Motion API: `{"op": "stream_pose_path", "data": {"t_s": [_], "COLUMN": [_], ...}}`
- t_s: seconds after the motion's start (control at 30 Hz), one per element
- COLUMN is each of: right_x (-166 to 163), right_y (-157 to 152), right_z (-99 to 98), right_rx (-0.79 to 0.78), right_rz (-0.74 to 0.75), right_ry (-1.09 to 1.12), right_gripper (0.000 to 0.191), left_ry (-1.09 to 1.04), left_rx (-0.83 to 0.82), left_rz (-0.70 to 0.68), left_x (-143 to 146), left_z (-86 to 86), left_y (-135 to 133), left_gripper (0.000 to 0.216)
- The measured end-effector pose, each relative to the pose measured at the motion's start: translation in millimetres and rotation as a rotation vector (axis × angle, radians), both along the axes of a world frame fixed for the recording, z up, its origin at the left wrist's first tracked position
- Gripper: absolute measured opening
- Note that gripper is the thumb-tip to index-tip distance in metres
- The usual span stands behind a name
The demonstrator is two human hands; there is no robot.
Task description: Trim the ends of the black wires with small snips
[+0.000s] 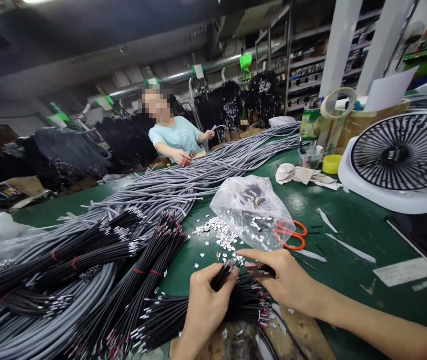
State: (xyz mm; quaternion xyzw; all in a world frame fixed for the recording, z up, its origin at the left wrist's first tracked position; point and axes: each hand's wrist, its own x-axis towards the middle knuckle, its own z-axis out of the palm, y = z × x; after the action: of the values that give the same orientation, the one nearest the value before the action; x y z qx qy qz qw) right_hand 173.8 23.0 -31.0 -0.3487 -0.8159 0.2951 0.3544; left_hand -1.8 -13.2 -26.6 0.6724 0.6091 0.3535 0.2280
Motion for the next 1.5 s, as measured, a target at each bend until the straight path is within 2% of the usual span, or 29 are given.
{"op": "stream_pose_path", "data": {"t_s": [0.23, 0.4, 0.63, 0.9, 1.13, 1.3, 1.5], "right_x": [-0.6, -0.7, -2.7, -3.6, 0.5, 0.2, -0.1], "right_y": [-1.9, -0.1, 1.1, -7.5, -4.7, -6.3, -8.9], "right_z": [-7.1, -6.9, -8.2, -11.0, -15.4, -17.4, -5.0], "right_rx": [0.016, 0.059, 0.111, 0.168, 0.236, 0.262, 0.245], "right_rz": [-0.038, -0.060, -0.134, -0.019, 0.012, 0.026, -0.031], "right_ry": [-0.016, 0.035, 0.146, 0.196, 0.054, 0.085, -0.004], "right_gripper": [0.052, 0.038, 0.021, 0.035, 0.045, 0.041, 0.036], "left_ry": [-0.001, 0.024, 0.035, 0.008, 0.014, 0.051, 0.033], "left_rx": [-0.015, -0.012, 0.029, 0.029, 0.059, 0.037, 0.027], "left_rz": [0.010, 0.003, -0.012, 0.120, 0.074, 0.061, 0.040], "left_x": [-1.5, -1.9, -0.3, 0.3, -0.2, -1.4, -1.6], "left_z": [-4.7, -3.2, 5.7, 2.7, 2.1, 1.5, 2.6], "left_y": [-1.6, -4.1, -6.0, -7.4, -6.3, -8.4, -7.7], "left_gripper": [0.027, 0.032, 0.026, 0.025, 0.025, 0.032, 0.029]}}
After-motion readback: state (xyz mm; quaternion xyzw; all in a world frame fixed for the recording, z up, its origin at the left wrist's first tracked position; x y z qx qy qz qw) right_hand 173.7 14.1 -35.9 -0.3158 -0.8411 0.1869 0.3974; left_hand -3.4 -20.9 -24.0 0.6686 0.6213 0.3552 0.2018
